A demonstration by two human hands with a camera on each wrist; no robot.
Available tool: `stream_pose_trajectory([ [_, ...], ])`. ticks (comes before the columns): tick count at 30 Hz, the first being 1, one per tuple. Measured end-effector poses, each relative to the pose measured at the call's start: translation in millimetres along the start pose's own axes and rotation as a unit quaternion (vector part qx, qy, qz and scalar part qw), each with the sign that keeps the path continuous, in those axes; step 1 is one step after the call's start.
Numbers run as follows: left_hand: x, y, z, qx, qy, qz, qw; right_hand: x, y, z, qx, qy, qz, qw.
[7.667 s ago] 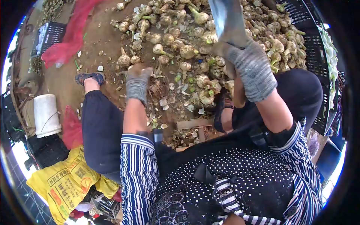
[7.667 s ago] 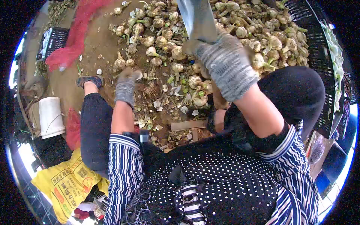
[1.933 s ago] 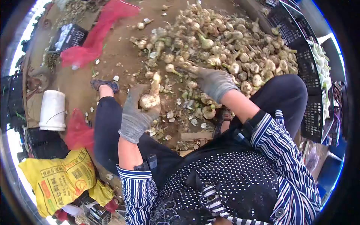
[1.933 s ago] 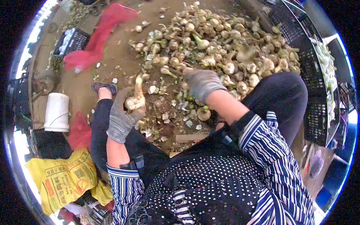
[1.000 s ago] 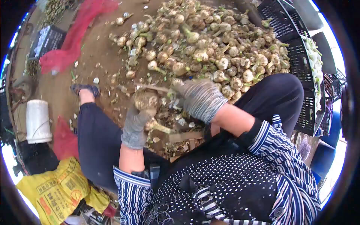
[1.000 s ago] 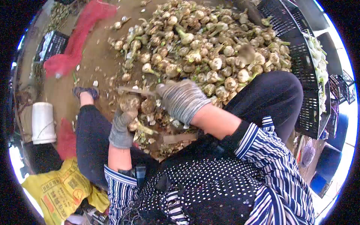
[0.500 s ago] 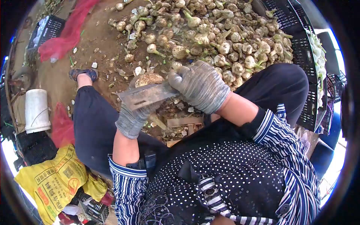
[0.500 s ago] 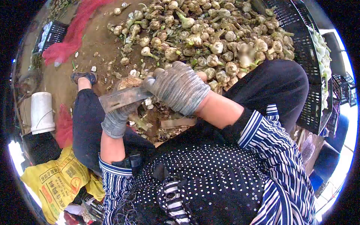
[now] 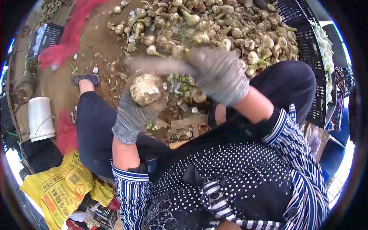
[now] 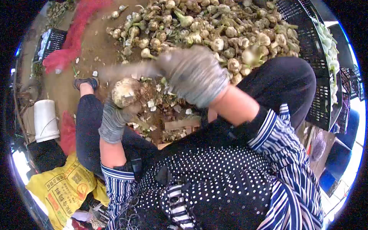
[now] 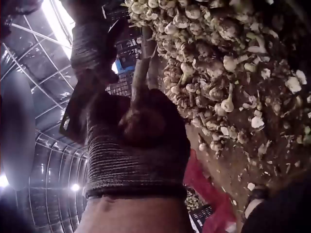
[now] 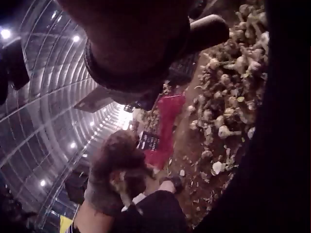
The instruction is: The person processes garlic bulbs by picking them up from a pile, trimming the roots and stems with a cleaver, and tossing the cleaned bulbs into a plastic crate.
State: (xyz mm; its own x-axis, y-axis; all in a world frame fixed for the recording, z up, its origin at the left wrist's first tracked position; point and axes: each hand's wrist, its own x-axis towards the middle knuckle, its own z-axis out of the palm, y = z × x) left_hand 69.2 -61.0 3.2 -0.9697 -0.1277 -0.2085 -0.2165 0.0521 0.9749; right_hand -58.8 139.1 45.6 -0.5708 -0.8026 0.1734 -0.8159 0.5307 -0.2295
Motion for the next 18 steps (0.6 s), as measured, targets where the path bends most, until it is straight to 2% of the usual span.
stream_pose_trajectory([
  [1,4,0,0,0.065,-0.017,0.05,0.996,-2,-6,0,-0.012,0.013,-0.065,0.998],
  [2,7,-8,2,0.067,-0.019,0.05,0.996,-1,-10,-2,0.02,0.023,-0.1,0.995],
  [3,14,-13,7,-0.069,-0.04,-0.032,0.996,-1,-9,0,0.022,0.025,-0.099,0.995],
  [4,18,-18,8,-0.203,-0.057,-0.115,0.971,-3,-7,5,0.017,0.022,-0.105,0.994],
  [5,17,-22,14,-0.199,-0.054,-0.121,0.971,-5,-6,9,0.015,0.019,-0.111,0.994],
  [6,18,-6,30,-0.158,-0.007,-0.106,0.982,-1,-1,9,0.083,0.06,-0.064,0.993],
  [7,20,2,43,-0.115,0.041,-0.088,0.989,-1,4,8,0.079,0.087,-0.035,0.992],
  [9,46,-14,55,-0.138,-0.035,-0.152,0.978,6,1,-7,0.195,0.175,0.15,0.953],
  [11,72,-24,74,-0.137,-0.073,-0.165,0.974,6,11,-15,0.294,0.168,0.238,0.91],
  [12,80,-14,84,-0.211,-0.056,-0.188,0.958,5,14,-19,0.332,0.183,0.232,0.896],
  [13,100,-24,91,-0.243,-0.134,-0.187,0.942,2,18,-18,0.331,0.183,0.235,0.895],
  [14,106,-35,100,-0.269,-0.139,-0.206,0.931,0,22,-16,0.335,0.194,0.24,0.89],
  [15,110,-23,104,-0.296,-0.143,-0.224,0.917,0,25,-15,0.339,0.204,0.244,0.885],
  [16,112,-12,103,-0.254,-0.095,-0.246,0.931,0,26,-17,0.319,0.174,0.282,0.888],
  [17,117,-19,99,-0.257,-0.097,-0.249,0.929,1,26,-18,0.317,0.171,0.285,0.888],
  [18,124,-34,86,-0.235,-0.038,-0.235,0.942,4,27,-20,0.309,0.154,0.307,0.887],
])
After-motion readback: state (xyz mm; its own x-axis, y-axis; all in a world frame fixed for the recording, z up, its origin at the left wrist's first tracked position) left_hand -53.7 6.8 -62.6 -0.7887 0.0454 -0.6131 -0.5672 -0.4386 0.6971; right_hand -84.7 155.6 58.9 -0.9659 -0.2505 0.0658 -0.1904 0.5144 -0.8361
